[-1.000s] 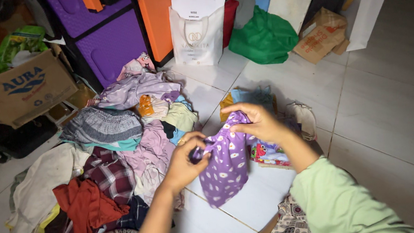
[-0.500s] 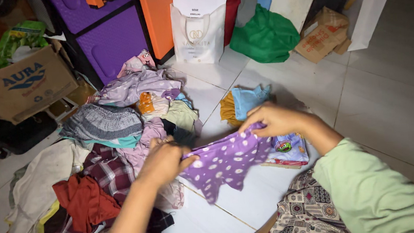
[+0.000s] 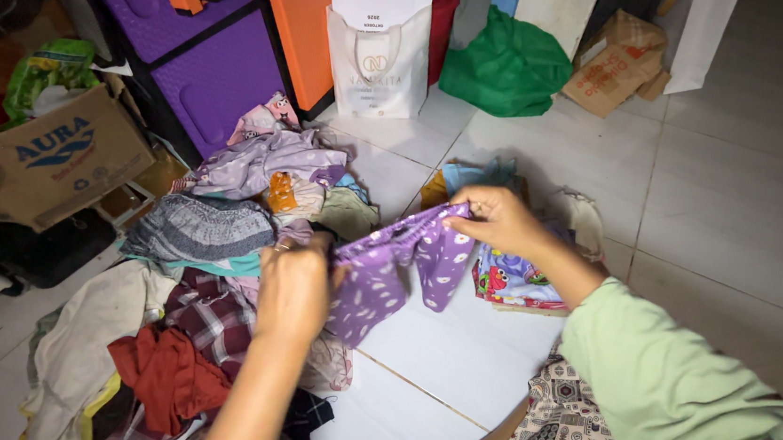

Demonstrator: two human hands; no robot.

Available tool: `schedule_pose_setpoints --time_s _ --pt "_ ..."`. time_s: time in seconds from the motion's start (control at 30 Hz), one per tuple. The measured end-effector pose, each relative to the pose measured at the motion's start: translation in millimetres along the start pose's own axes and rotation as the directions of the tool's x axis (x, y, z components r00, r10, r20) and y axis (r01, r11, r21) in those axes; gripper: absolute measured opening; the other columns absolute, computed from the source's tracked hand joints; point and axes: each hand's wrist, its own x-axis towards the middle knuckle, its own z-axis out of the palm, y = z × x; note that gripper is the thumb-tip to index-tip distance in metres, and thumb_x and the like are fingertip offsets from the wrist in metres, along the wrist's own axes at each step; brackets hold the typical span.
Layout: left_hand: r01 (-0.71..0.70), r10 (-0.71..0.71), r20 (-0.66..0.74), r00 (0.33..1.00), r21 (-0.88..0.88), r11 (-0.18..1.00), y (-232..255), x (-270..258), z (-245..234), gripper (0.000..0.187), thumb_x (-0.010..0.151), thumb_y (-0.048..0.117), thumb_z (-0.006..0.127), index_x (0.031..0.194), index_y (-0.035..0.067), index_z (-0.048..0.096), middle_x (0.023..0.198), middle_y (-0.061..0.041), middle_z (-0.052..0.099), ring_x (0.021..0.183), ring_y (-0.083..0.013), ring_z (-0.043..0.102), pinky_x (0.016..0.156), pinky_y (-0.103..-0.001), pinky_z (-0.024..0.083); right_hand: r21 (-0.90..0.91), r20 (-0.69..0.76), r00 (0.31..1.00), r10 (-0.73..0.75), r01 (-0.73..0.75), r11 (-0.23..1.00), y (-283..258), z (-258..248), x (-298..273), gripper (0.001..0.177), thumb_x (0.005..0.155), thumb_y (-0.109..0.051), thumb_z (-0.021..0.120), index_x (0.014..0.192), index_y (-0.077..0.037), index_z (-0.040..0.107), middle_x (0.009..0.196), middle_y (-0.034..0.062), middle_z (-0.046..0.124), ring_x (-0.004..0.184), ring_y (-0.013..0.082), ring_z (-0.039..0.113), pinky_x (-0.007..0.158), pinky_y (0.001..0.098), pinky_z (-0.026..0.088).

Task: The person sits on the floor and folds various pieces of clothing, including shirts, shorts, and underwear, into neat stacks. They handle each item individually, smoothing and aligning them before placing them in a pile.

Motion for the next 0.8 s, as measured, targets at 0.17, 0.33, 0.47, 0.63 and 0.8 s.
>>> schedule_pose_setpoints --time_s 0.17,0.33,0.47,0.63,0.8 --pt "0.015 -0.002 -0.212 0.977 0.06 0.998 -1 -4 -13 0.017 0.073 0.018 0.08 0.089 0.013 0.081 0.079 -0.017 0.074 0.086 -0.0353 0.069 0.087 -0.046 0.045 -0.043 -0.024 1.0 -0.006 0.005 0.999 -8 6 0 0.012 0.093 0.0 0.072 0.103 -0.002 0.068 0.089 -0.0007 0.071 0.083 0.0043 0.064 0.072 0.0226 0.052" --pt "-0.076 0.126 -0.417 0.9 0.134 0.988 1 -9 -33 0.021 0.063 0.014 0.081 0.084 0.015 0.081 0.096 -0.019 0.074 0.092 -0.0368 0.067 0.086 -0.041 0.048 -0.236 0.129 0.921 -0.368 0.389 0.891 -25 4 -3 0.03 0.085 0.003 0.083 0.085 -0.003 0.055 0.097 0.0051 0.074 0.102 0.0141 0.073 0.086 0.0271 0.057" --pt "0.127 -0.12 0.045 0.992 -0.484 0.866 -13 -5 -41 0.018 0.074 0.022 0.088 0.085 0.011 0.08 0.08 -0.008 0.076 0.067 -0.0218 0.07 0.069 -0.035 0.055 0.263 0.043 0.998 -0.046 0.033 0.964 -31 4 -9 0.025 0.086 0.007 0.076 0.088 -0.005 0.054 0.097 0.0068 0.071 0.088 0.0139 0.071 0.077 0.0285 0.059" --pt "0.248 0.039 0.315 0.948 -0.812 0.528 -37 5 -18 0.028 0.078 0.028 0.085 0.094 0.005 0.08 0.081 -0.007 0.077 0.07 -0.0112 0.066 0.063 -0.028 0.055 0.632 0.008 0.97 0.245 -0.194 0.75 -24 9 2 0.025 0.08 0.002 0.074 0.096 -0.01 0.059 0.084 0.0007 0.065 0.078 0.01 0.066 0.07 0.026 0.053" --pt "0.432 -0.362 0.25 0.898 -0.656 0.619 -20 33 47 0.037 0.087 0.033 0.078 0.105 0.003 0.07 0.085 -0.012 0.076 0.071 -0.0215 0.073 0.069 -0.034 0.057 -0.121 -0.476 0.879 0.027 -0.096 0.988 -3 60 33 0.023 0.078 0.0 0.079 0.088 -0.008 0.06 0.078 0.0016 0.064 0.07 0.0106 0.059 0.065 0.0271 0.049"
